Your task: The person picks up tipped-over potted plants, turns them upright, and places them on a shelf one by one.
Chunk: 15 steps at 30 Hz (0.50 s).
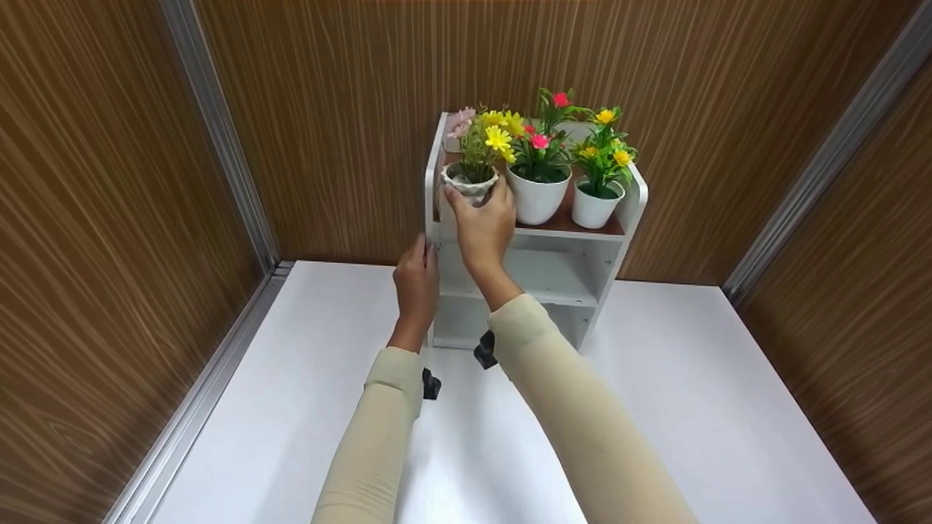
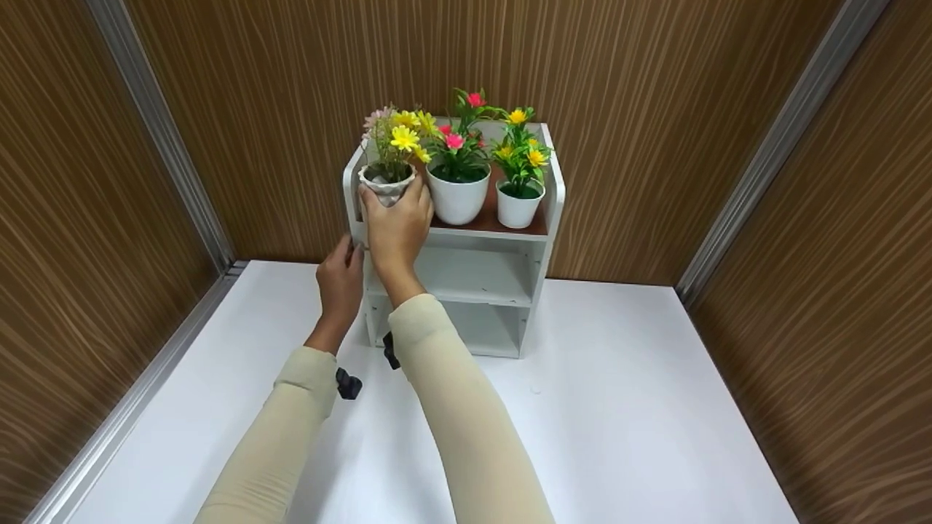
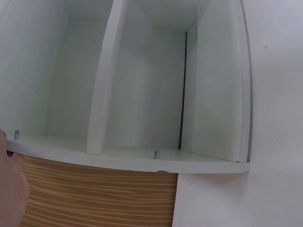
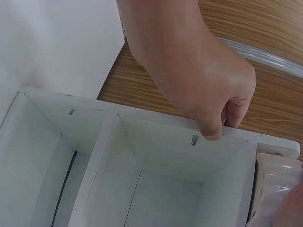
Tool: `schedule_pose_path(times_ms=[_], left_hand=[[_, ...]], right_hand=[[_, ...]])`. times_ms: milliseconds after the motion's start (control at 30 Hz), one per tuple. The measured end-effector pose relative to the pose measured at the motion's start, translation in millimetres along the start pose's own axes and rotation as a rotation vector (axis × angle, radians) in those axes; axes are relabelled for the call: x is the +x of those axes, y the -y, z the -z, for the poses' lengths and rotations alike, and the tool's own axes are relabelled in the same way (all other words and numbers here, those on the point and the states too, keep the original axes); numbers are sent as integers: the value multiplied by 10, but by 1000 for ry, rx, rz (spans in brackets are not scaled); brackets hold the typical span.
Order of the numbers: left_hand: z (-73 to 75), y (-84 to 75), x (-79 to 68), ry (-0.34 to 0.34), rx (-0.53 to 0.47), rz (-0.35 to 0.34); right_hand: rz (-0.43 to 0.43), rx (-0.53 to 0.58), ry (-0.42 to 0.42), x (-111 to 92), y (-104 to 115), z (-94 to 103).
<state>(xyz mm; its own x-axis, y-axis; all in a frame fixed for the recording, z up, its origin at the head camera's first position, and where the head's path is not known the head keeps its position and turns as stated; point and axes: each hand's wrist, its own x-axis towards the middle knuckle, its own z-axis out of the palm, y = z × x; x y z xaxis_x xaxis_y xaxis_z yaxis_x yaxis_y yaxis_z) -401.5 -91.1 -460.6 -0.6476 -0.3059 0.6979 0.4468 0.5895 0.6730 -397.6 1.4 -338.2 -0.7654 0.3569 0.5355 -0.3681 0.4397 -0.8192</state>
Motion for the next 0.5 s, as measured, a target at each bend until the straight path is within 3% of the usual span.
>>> schedule_pose_path(times_ms=[500], left_hand=[[-4,0,-4,11,-7,22]], right_hand=[[-55,10,65,4,-20,-24]])
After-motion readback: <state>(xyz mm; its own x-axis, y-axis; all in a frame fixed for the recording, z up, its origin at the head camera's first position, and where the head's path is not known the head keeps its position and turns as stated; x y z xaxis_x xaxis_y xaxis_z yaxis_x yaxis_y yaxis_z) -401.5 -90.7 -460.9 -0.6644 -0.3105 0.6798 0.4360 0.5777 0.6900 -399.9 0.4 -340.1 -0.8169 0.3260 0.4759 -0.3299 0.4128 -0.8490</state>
